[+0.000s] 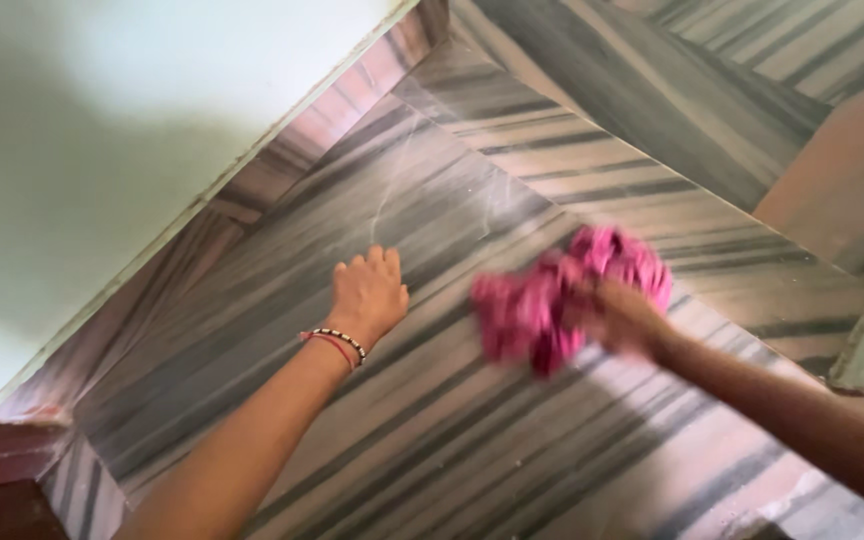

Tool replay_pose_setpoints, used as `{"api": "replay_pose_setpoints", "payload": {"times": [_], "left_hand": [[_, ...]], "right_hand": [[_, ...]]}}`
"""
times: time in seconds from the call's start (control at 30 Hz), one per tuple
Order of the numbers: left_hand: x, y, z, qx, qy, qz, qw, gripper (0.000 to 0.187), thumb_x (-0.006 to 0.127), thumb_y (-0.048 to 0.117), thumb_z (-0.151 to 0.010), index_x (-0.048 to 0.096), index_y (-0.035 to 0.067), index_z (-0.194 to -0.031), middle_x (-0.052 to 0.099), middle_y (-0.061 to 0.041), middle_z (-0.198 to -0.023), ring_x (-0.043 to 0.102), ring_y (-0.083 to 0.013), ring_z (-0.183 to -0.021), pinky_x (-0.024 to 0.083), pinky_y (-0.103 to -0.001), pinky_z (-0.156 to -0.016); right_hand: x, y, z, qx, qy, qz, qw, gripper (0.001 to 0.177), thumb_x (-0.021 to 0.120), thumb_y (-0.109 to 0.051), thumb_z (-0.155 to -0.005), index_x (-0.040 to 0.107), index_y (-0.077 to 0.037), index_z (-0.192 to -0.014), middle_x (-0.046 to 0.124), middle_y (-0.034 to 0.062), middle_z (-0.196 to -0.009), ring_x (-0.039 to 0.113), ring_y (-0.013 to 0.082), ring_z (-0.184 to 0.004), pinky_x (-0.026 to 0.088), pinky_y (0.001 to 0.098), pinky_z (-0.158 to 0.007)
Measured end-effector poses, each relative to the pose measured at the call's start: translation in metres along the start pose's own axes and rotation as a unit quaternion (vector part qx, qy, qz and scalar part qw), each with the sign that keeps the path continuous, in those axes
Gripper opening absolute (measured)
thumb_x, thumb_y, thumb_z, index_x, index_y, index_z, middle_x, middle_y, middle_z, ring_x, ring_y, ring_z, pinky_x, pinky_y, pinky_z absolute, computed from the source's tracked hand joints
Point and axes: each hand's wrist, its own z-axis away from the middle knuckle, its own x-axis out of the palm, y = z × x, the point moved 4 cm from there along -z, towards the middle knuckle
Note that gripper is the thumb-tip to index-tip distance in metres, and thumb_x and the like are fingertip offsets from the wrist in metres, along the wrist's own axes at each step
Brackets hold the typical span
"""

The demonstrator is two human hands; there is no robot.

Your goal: The person wipes the floor and baseboards with a pink cloth. They move along the wall, cleaning the corners and edges of the room.

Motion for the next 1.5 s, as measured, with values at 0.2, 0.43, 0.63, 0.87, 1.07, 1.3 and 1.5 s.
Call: {"api": "replay_pose_setpoints", "payload": {"times": [0.2, 0.43, 0.63, 0.87, 1.07, 1.3, 1.5], "left_hand": [[0.004, 0.001, -0.006, 0.012, 0.011, 0.024, 1.000, 0.042, 0.072, 0.041, -0.085, 0.060, 0.010, -0.111, 0.066, -0.013, -0.111, 0.069, -0.0332, -0.098, 0.054, -0.052, -0.081], [0.007, 0.058, -0.035, 0.106, 0.053, 0.019, 0.993, 0.040, 0.071, 0.040, -0.085, 0.060, 0.009, -0.108, 0.067, -0.012, -0.104, 0.071, -0.0326, -0.092, 0.056, -0.051, -0.076], [-0.013, 0.113, -0.058, 0.188, 0.086, 0.065, 0.976, 0.029, 0.070, 0.030, -0.087, 0.061, 0.010, -0.105, 0.067, -0.011, -0.103, 0.071, -0.0311, -0.090, 0.055, -0.049, -0.077], [-0.020, 0.097, -0.039, 0.183, 0.075, 0.089, 0.976, 0.033, 0.072, 0.034, -0.084, 0.060, 0.010, -0.103, 0.067, -0.011, -0.102, 0.070, -0.0319, -0.093, 0.055, -0.049, -0.076], [-0.001, 0.059, -0.033, 0.122, 0.054, 0.063, 0.989, 0.037, 0.071, 0.038, -0.084, 0.060, 0.011, -0.107, 0.067, -0.010, -0.106, 0.070, -0.0320, -0.094, 0.055, -0.050, -0.075], [0.004, 0.066, -0.046, 0.131, 0.032, 0.089, 0.987, 0.037, 0.071, 0.033, -0.083, 0.059, 0.008, -0.108, 0.067, -0.012, -0.106, 0.070, -0.0341, -0.092, 0.055, -0.052, -0.075], [-0.007, 0.088, -0.048, 0.173, 0.043, 0.102, 0.979, 0.032, 0.069, 0.030, -0.086, 0.058, 0.008, -0.106, 0.067, -0.013, -0.102, 0.070, -0.0345, -0.091, 0.054, -0.051, -0.075]], "right_hand": [[-0.050, 0.088, -0.039, 0.189, 0.081, 0.215, 0.955, 0.032, 0.066, -0.022, -0.086, 0.067, -0.024, -0.117, 0.060, 0.0191, -0.126, 0.060, 0.0462, -0.118, 0.053, 0.0538, -0.093], [-0.053, -0.034, 0.055, 0.193, 0.019, -0.008, 0.981, 0.014, 0.060, -0.022, -0.090, 0.066, -0.016, -0.102, 0.065, 0.0155, -0.111, 0.062, 0.0386, -0.100, 0.052, 0.0518, -0.081], [-0.032, -0.068, 0.174, 0.437, -0.118, -0.087, 0.887, 0.022, 0.074, -0.032, -0.085, 0.073, -0.025, -0.106, 0.071, 0.0093, -0.103, 0.068, 0.0288, -0.094, 0.054, 0.0456, -0.082], [-0.058, 0.102, 0.152, 0.375, 0.098, 0.191, 0.902, 0.040, 0.067, -0.011, -0.086, 0.062, -0.015, -0.125, 0.060, 0.0233, -0.120, 0.058, 0.0471, -0.113, 0.047, 0.0558, -0.099], [-0.121, 0.139, 0.091, 0.450, 0.148, 0.230, 0.850, 0.040, 0.066, -0.002, -0.090, 0.066, -0.015, -0.128, 0.056, 0.0239, -0.130, 0.054, 0.0463, -0.121, 0.045, 0.0548, -0.103], [-0.123, 0.008, 0.134, 0.591, 0.229, 0.267, 0.726, 0.065, 0.076, -0.014, -0.087, 0.052, -0.014, -0.148, 0.044, 0.0318, -0.145, 0.048, 0.0530, -0.124, 0.049, 0.0599, -0.089], [-0.059, 0.039, 0.175, 0.729, 0.167, 0.187, 0.637, 0.041, 0.063, -0.023, -0.102, 0.055, -0.019, -0.142, 0.050, 0.0241, -0.139, 0.055, 0.0498, -0.124, 0.051, 0.0591, -0.092]]}}
